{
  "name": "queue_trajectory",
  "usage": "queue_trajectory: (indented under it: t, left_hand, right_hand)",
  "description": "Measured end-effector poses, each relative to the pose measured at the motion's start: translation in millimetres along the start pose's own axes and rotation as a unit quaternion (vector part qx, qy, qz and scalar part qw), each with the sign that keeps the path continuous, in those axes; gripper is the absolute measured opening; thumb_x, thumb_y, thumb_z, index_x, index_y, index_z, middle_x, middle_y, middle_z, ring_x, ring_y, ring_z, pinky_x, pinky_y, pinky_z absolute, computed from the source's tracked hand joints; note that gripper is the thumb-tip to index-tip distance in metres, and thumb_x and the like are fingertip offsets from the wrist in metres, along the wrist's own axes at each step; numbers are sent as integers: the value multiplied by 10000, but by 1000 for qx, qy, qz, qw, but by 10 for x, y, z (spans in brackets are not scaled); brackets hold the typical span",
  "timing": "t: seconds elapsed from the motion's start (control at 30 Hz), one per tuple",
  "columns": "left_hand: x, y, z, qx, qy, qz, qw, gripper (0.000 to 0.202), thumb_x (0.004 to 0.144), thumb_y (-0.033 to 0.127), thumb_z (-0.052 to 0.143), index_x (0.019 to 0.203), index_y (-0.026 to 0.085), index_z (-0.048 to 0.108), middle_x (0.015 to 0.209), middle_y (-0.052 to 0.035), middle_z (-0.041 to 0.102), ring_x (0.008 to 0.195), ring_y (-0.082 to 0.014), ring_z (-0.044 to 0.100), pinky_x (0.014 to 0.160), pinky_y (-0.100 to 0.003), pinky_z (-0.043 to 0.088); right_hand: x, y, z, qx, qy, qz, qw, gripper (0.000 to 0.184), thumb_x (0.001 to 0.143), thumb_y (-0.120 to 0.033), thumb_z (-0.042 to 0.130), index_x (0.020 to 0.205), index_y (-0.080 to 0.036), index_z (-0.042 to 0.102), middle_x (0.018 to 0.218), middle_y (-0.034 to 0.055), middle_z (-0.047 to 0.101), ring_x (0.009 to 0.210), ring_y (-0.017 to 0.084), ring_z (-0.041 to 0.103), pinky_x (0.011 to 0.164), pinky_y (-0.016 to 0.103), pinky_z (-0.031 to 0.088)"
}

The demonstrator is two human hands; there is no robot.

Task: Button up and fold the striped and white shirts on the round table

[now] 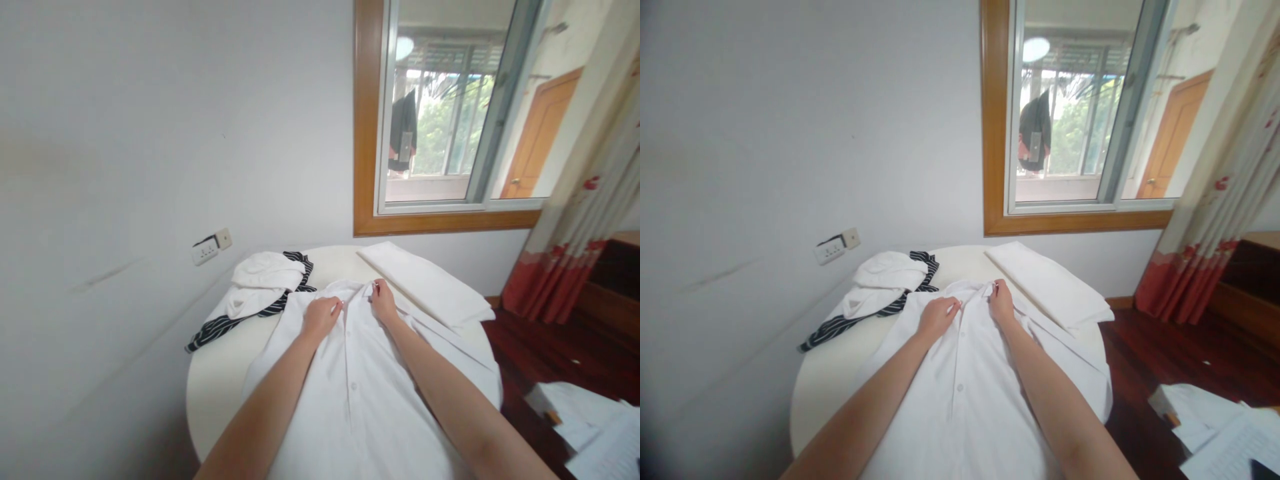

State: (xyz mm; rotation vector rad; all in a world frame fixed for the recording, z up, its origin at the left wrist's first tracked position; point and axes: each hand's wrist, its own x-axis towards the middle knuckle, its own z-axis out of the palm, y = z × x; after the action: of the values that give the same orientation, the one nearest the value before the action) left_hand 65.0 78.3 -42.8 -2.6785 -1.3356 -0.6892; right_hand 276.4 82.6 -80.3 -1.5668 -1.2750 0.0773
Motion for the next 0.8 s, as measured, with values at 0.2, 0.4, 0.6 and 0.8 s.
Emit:
queue_trajectory:
  t: [0.2,0.4,0.6,0.8]
  left_hand:
    - [-33,74,-29,-7,51,75,996,153,857,263,534,932,244,666,1050,-54,593,1065,-214,485,971,-388,350]
    - [-73,178,-9,63,41,102,992,355,814,120,507,1125,243,626,1282,-94,520,1236,-260,400,1104,-461,221]
    - [-340,104,33,87,-14,-75,993,543,874,425,460,1388,259,401,1449,-136,372,1291,-382,339,1021,-589,260]
    - [-343,-37,145,53,-53,-104,992,623,877,598,320,1409,277,368,1464,-119,360,1335,-393,283,1049,-606,187]
  right_hand:
    - [13,3,-27,32,15,46,998,283,912,-279,269,1019,-154,499,750,54,593,637,185,564,643,292,414]
    - [41,-43,-17,-22,29,6,999,259,914,-238,263,1033,-159,479,873,109,612,808,225,575,724,319,414]
    - [120,-18,60,-61,-3,-24,998,239,906,-198,278,1045,-166,469,892,93,597,834,218,564,750,317,414]
    - [183,-48,79,-127,-77,-79,986,284,824,-96,355,1073,-145,482,1032,128,578,963,217,539,848,312,397]
